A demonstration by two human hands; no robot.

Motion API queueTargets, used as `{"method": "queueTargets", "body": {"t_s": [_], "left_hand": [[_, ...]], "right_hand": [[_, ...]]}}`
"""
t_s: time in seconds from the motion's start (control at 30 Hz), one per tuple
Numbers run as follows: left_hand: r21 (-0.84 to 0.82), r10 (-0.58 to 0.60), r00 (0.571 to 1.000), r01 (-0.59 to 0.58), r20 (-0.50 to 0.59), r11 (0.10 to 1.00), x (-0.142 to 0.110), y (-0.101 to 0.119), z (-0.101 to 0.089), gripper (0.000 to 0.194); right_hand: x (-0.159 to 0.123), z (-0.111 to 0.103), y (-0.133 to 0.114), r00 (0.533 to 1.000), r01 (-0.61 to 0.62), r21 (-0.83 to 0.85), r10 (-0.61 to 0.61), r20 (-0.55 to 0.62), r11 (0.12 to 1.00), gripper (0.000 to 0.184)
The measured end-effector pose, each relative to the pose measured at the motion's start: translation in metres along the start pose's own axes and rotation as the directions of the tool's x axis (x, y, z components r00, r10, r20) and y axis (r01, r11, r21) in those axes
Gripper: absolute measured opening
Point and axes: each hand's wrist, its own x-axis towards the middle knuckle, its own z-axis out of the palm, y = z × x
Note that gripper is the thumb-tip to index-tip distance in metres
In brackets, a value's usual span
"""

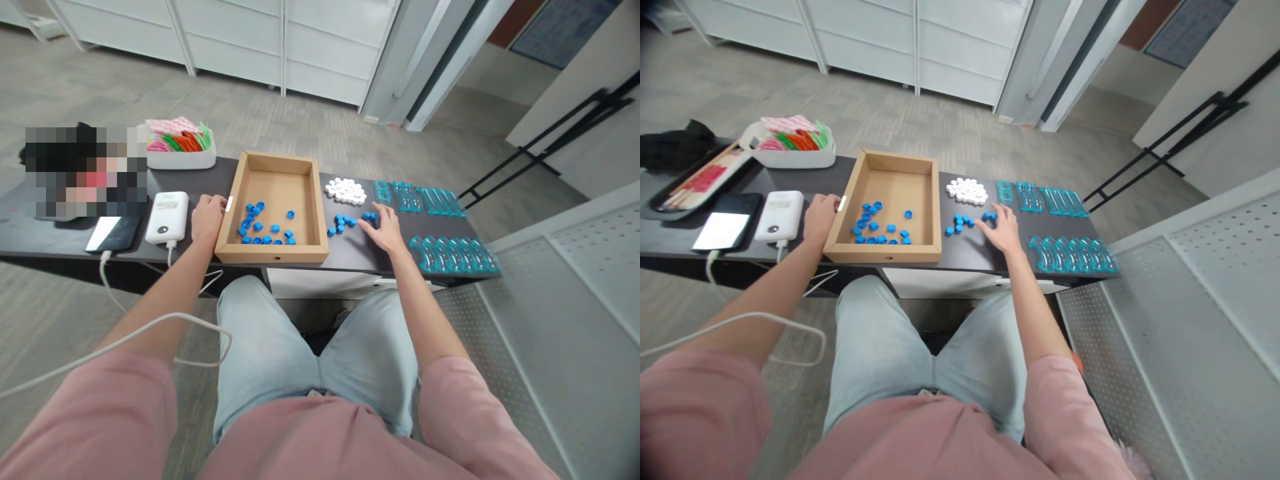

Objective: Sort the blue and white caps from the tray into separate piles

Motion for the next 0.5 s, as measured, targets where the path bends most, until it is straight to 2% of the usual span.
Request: {"method": "queueTargets", "body": {"t_s": [0.07,0.17,0.27,0.33,0.5], "left_hand": [[0.005,-0.005,1.0,0.005,-0.006,1.0,0.0,0.0,0.0,0.041],[-0.007,-0.004,1.0,0.004,-0.011,1.0,-0.001,0.0,0.0,0.04],[-0.028,-0.003,1.0,0.003,-0.016,1.0,-0.002,0.001,-0.001,0.037],[-0.033,-0.002,1.0,0.001,-0.017,0.999,-0.002,0.001,-0.001,0.034],[-0.035,0.0,1.0,-0.001,-0.011,0.999,-0.002,0.001,-0.002,0.034]], "right_hand": [[-0.002,0.006,-0.001,0.995,0.034,-0.006,-0.034,0.091,0.999,0.121],[0.002,0.017,-0.017,0.968,0.135,-0.014,-0.129,0.217,0.991,0.138],[0.007,0.028,-0.042,0.926,0.234,-0.013,-0.219,0.308,0.972,0.141],[0.01,0.034,-0.058,0.901,0.284,-0.016,-0.261,0.348,0.959,0.126],[0.01,0.042,-0.083,0.878,0.362,-0.043,-0.325,0.353,0.931,0.063]]}}
